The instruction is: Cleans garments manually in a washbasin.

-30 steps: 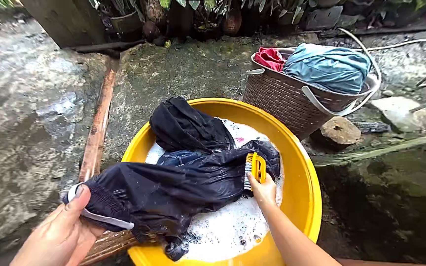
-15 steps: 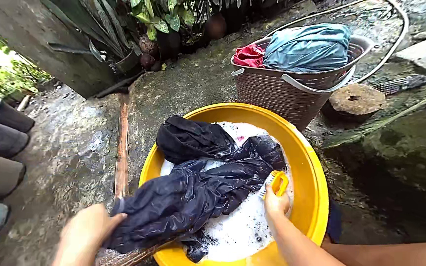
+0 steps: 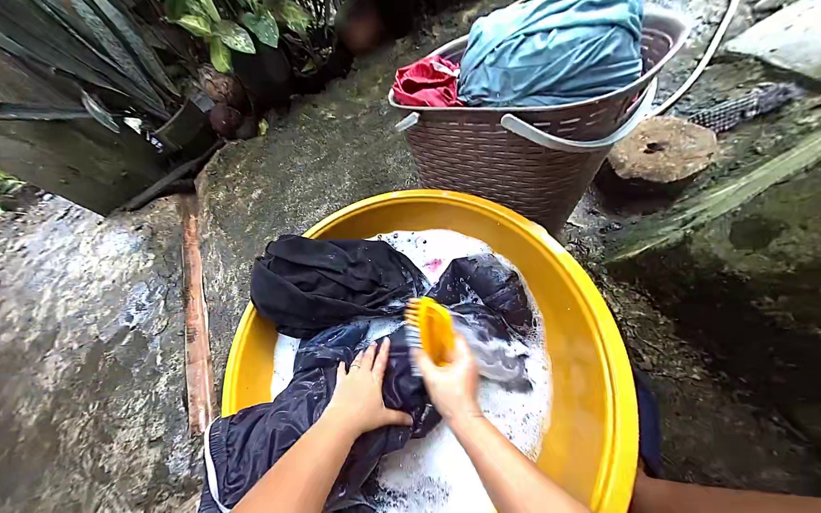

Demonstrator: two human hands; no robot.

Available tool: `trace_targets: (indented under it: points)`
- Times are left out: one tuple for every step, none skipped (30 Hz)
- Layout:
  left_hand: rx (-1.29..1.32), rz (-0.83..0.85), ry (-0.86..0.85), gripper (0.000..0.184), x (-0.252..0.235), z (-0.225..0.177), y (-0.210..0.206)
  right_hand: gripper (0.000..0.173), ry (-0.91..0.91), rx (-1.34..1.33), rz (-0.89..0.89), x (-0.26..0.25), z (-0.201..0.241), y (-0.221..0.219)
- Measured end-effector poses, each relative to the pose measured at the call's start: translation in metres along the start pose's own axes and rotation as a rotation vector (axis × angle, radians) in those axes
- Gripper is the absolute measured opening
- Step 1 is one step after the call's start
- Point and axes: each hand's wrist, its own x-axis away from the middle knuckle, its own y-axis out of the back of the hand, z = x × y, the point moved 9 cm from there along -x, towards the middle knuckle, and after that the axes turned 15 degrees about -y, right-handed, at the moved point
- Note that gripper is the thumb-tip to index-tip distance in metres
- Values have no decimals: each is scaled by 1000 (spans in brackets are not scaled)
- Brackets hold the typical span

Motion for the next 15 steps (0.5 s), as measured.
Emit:
trace_targets:
  points:
    - [66, -53, 28, 110, -8, 11, -3, 55, 49, -30, 150, 12, 20, -20]
    - [119, -145, 59, 79, -13, 23, -4, 52, 94, -57, 273, 22, 39, -34]
    - [175, -236, 117, 56, -17, 37, -9, 50, 137, -73, 344, 30, 54, -42]
    - [243, -294, 204, 45, -21, 50, -15, 49, 155, -78, 370, 32, 64, -42]
    - [254, -336, 253, 42, -23, 52, -15, 50, 158, -78, 359, 28, 70, -37]
    - [237, -451, 259, 37, -23, 52, -4, 49, 148, -89, 325, 20, 71, -28]
    - [249, -494, 267, 34, -15, 46, 13, 47, 129, -109, 276, 9, 68, -17]
    - [275, -514, 270, 35, -6, 43, 31, 45, 105, -134, 216, -4, 64, -4]
    - [307, -548, 244, 34, 5, 40, 49, 44, 77, -172, 146, -18, 58, 11]
    - [322, -575, 183, 30, 16, 37, 67, 43, 37, -212, 77, -30, 52, 28]
    - [309, -564, 107, 26, 29, 31, 83, 41, -7, -261, 4, -42, 44, 44]
    - [258, -513, 40, 23, 45, 25, 98, 41, -55, -302, -60, -52, 36, 59]
    - [188, -443, 2, 22, 65, 22, 108, 42, -110, -334, -105, -60, 28, 71]
    - [117, -379, -6, 25, 88, 22, 112, 43, -165, -354, -135, -65, 20, 80]
    - [54, -342, 5, 27, 114, 28, 111, 44, -212, -361, -160, -68, 14, 86]
